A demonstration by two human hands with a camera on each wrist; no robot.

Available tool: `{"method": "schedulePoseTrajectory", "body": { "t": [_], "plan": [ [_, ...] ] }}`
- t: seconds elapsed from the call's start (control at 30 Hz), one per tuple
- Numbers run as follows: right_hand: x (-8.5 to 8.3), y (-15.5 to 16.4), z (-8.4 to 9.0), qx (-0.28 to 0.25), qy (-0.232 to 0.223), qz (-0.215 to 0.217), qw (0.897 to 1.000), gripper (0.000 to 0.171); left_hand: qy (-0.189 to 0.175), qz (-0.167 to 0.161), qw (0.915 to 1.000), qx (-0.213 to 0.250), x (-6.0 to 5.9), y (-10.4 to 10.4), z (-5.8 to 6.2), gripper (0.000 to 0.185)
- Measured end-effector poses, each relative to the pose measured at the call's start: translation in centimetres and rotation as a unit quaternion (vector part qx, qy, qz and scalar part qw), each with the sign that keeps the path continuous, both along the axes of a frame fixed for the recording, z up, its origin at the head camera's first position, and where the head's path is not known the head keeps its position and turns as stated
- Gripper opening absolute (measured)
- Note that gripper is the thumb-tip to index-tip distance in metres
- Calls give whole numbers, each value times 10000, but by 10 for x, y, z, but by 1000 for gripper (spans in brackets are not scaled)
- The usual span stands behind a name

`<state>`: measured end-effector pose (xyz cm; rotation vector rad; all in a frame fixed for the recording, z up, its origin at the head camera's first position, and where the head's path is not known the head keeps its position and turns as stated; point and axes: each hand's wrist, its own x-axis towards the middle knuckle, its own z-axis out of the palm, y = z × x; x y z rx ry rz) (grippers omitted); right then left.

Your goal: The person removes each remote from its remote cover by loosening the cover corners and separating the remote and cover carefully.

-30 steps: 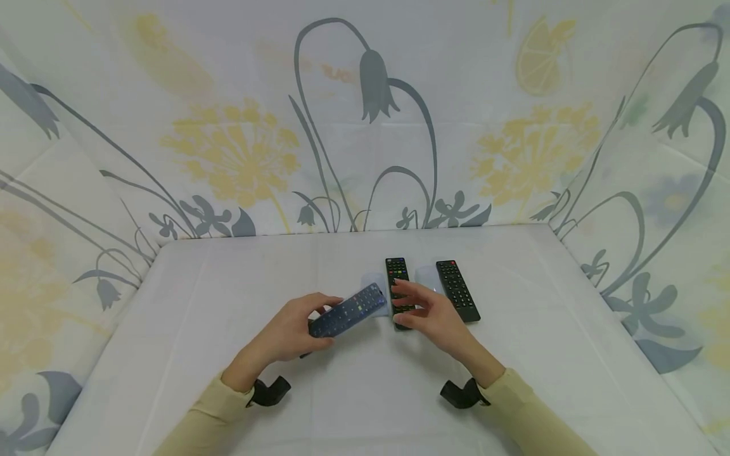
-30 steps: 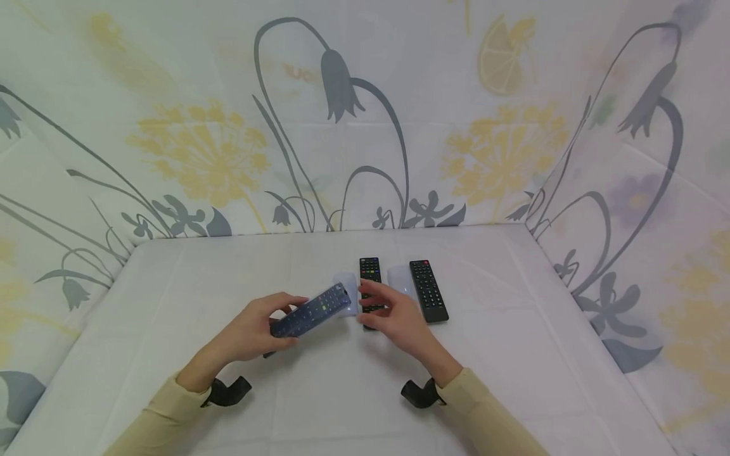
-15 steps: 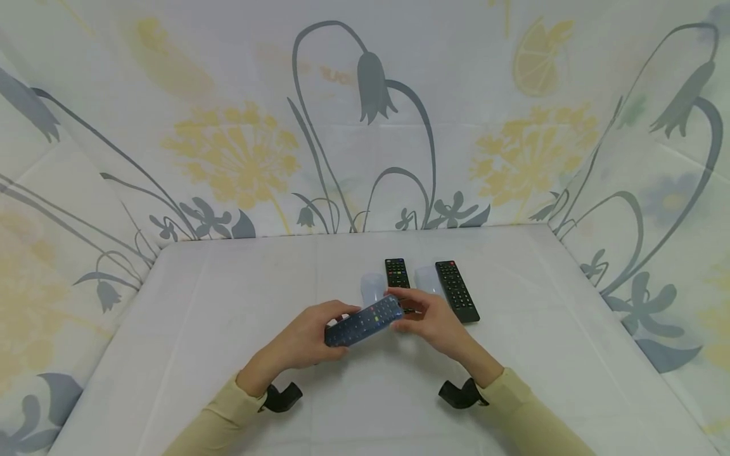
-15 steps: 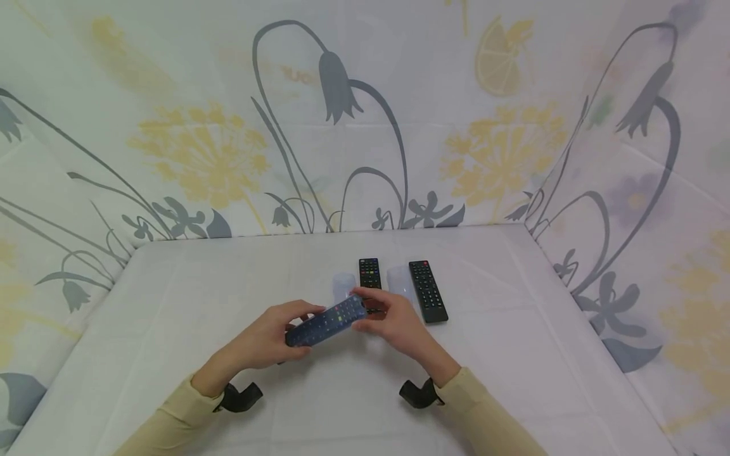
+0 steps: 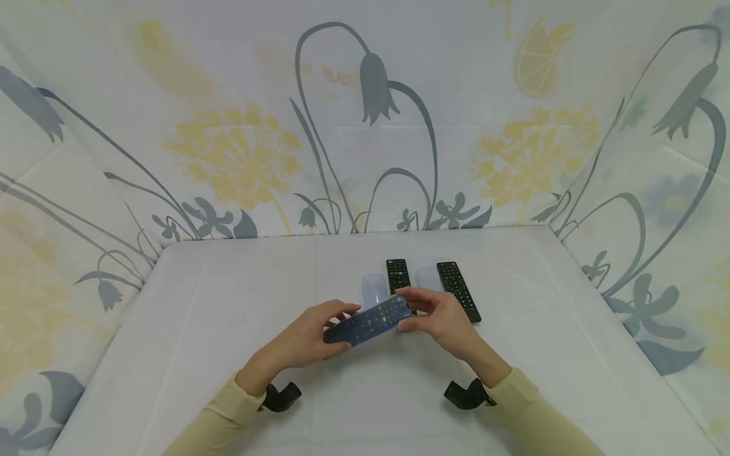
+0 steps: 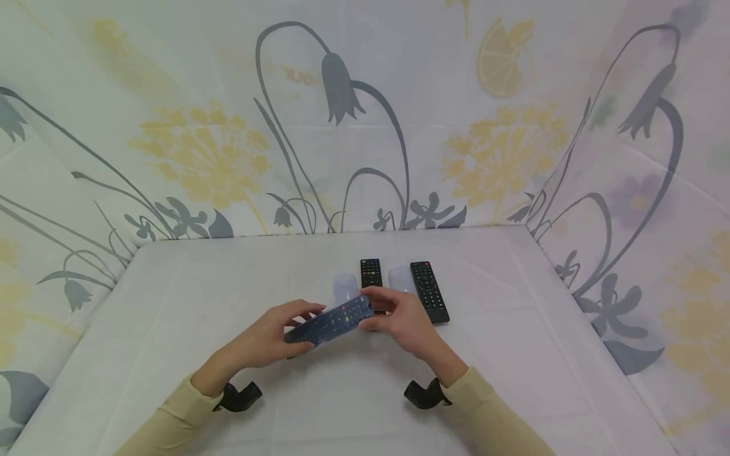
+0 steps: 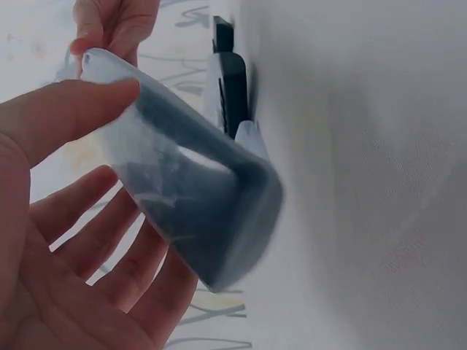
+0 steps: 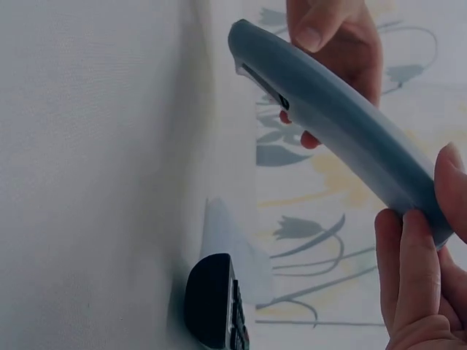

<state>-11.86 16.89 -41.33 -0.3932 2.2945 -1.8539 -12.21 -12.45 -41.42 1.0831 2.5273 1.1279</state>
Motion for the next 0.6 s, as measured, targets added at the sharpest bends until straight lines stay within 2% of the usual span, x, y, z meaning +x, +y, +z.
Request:
{"method": "schedulePoseTrajectory", "body": {
  "t": [0.17, 0.33, 0.43, 0.6],
  "plan": [
    [-1, 6, 4, -304, -204, -307, 9989, 57, 23, 185, 9998, -95, 0, -8, -1, 67],
    [-2, 12, 3, -950, -398, -446, 9937, 61, 130, 453, 9989, 86, -1, -19, -1, 69],
    [-1, 14, 2, -1150, -523, -506, 9907, 62, 245, 461, 9983, 250, -2, -24, -1, 68],
    [-2, 19, -1, -1189, -648, -524, 9894, 61, 333, 375, 9965, 674, -2, -28, 0, 61]
  ]
}}
